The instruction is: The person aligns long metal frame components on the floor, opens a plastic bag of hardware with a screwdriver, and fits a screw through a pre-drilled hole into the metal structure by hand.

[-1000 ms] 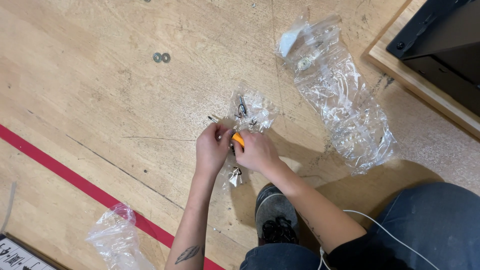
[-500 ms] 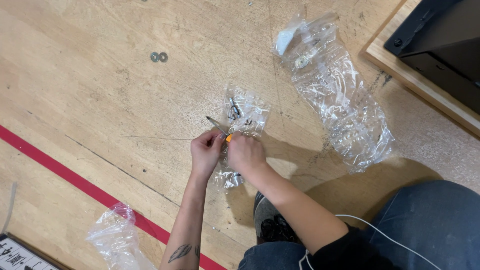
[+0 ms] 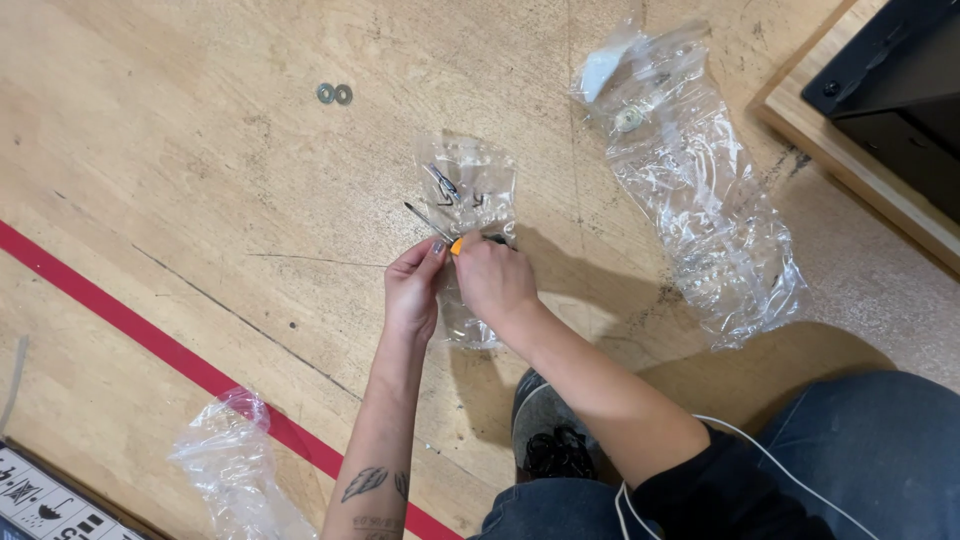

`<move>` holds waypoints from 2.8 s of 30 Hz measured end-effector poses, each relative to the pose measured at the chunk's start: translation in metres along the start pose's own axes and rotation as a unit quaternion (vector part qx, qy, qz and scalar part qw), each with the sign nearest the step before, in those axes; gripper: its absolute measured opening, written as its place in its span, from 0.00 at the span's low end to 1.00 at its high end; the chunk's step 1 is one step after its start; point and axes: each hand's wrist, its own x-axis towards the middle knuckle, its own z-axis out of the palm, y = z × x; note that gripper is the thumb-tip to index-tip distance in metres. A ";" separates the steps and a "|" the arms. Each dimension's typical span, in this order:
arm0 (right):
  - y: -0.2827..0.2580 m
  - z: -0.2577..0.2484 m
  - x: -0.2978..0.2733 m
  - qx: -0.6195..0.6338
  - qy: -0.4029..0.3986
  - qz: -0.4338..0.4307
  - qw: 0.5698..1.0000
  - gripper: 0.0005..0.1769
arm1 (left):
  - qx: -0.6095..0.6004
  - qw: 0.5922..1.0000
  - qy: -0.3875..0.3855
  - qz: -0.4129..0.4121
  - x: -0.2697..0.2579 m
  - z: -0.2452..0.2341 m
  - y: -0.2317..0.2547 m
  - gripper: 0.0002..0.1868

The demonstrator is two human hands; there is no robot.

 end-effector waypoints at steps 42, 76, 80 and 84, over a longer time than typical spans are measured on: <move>-0.030 -0.039 0.018 -0.026 -0.130 0.114 0.985 0.21 | 0.117 0.992 0.007 0.057 -0.038 -0.005 0.009 0.15; 0.063 -0.040 -0.049 0.179 0.271 -0.104 0.940 0.17 | 0.118 0.985 -0.081 0.097 -0.020 0.026 0.034 0.14; 0.038 -0.052 -0.049 0.477 0.151 0.052 0.864 0.23 | -0.001 0.992 -0.109 0.055 -0.025 0.028 0.038 0.14; 0.042 -0.061 -0.047 0.523 0.163 0.093 0.832 0.11 | -0.063 0.990 -0.129 0.006 -0.018 0.022 0.019 0.22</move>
